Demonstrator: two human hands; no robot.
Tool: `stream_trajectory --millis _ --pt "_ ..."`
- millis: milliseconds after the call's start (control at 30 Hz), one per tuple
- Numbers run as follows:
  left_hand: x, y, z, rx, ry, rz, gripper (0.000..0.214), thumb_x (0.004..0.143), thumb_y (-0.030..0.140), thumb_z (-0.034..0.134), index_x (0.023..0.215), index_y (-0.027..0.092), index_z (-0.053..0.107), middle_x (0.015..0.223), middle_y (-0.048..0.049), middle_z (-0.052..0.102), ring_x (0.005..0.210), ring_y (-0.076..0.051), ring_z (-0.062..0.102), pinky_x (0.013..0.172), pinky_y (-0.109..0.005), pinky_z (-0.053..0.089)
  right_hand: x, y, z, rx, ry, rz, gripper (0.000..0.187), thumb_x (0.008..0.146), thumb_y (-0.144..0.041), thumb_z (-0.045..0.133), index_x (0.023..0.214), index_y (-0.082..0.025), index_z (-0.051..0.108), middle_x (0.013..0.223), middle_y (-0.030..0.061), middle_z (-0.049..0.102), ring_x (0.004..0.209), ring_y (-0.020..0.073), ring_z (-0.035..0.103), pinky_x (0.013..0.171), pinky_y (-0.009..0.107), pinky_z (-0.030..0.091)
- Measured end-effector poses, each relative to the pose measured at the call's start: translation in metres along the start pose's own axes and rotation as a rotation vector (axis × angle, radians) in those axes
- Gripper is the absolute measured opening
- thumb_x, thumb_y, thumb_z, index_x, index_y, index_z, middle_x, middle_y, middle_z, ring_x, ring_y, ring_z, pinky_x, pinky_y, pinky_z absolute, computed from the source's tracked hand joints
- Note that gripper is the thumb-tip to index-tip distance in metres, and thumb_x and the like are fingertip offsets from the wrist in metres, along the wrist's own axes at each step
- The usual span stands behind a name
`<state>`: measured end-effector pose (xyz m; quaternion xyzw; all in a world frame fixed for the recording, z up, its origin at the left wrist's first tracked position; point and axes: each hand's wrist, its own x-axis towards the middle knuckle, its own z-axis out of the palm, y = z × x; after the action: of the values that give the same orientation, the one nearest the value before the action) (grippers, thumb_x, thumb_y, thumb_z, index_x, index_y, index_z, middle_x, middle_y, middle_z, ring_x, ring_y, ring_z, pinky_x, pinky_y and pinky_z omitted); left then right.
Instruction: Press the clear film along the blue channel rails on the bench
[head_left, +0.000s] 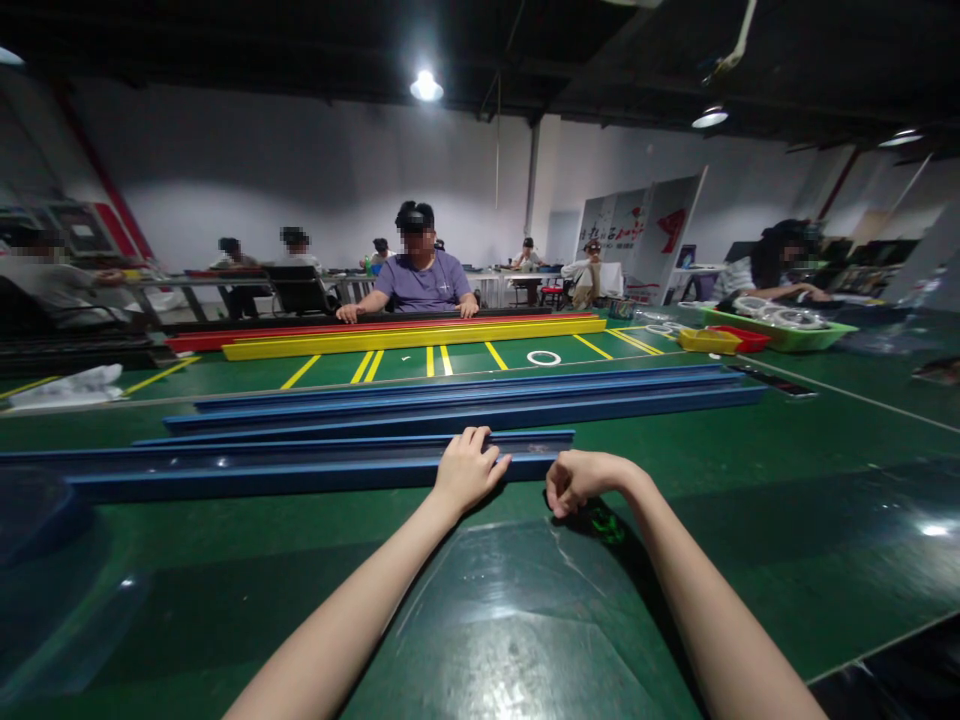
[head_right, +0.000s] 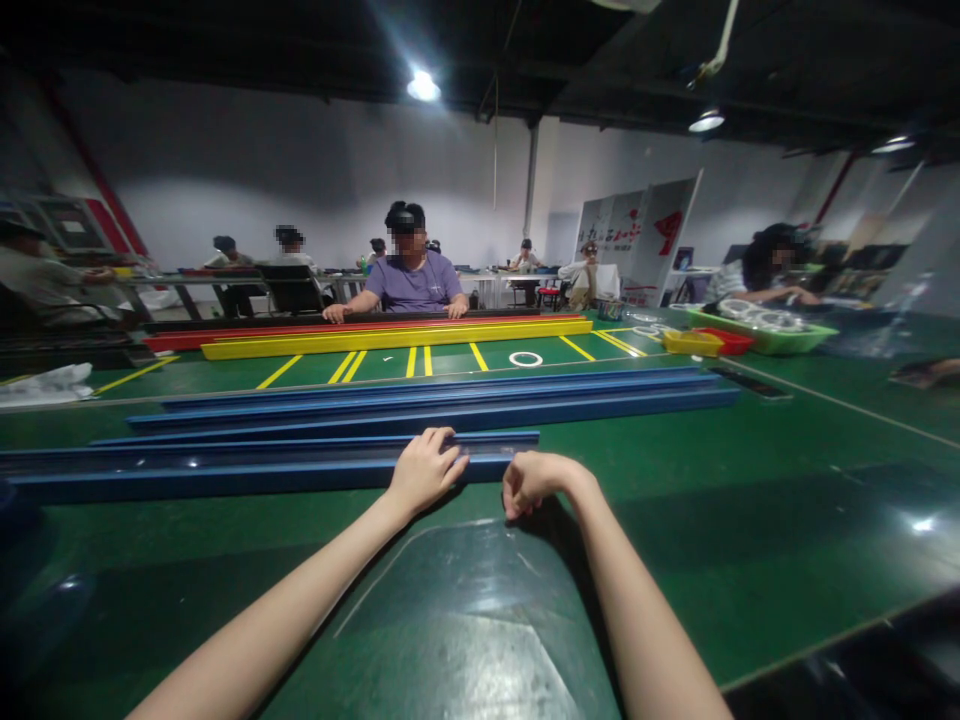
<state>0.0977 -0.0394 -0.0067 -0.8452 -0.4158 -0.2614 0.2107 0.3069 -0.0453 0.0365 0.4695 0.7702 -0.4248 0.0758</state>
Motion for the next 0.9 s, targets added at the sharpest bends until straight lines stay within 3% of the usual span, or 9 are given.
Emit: stream_trajectory --millis 400,667,900 --pt "-0.002 0.001 0.003 -0.006 0.033 -0.002 0.033 0.086 0.037 0.037 0.078 0.018 0.062 0.105 -0.0091 0.056 0.097 -0.020 0.048 0.073 -0.030 0.043 0.003 0.002 0.000 -0.061 -0.025 -0.023 0.027 0.052 -0.033 0.067 0.070 -0.013 0.063 0.062 -0.0004 0.059 0.056 0.0087 0.048 0.051 0.019 0.035" --pt "-0.002 0.001 0.002 -0.030 0.001 -0.009 0.035 0.087 0.037 0.034 0.079 0.017 0.062 0.107 -0.0101 0.054 0.099 -0.021 0.047 0.075 -0.032 0.043 -0.001 -0.007 0.001 -0.155 -0.011 -0.019 0.028 0.048 -0.027 0.069 0.071 -0.014 0.061 0.064 -0.0011 0.058 0.062 0.0108 0.049 0.054 0.020 0.036" --pt "0.004 0.001 -0.009 -0.070 -0.119 -0.037 0.035 0.085 0.039 0.037 0.080 0.018 0.064 0.107 -0.0091 0.053 0.098 -0.021 0.045 0.074 -0.031 0.043 0.003 -0.005 0.004 -0.129 -0.032 0.012 0.024 0.047 -0.024 0.068 0.067 -0.014 0.060 0.059 -0.0023 0.056 0.056 0.0100 0.048 0.050 0.020 0.034"
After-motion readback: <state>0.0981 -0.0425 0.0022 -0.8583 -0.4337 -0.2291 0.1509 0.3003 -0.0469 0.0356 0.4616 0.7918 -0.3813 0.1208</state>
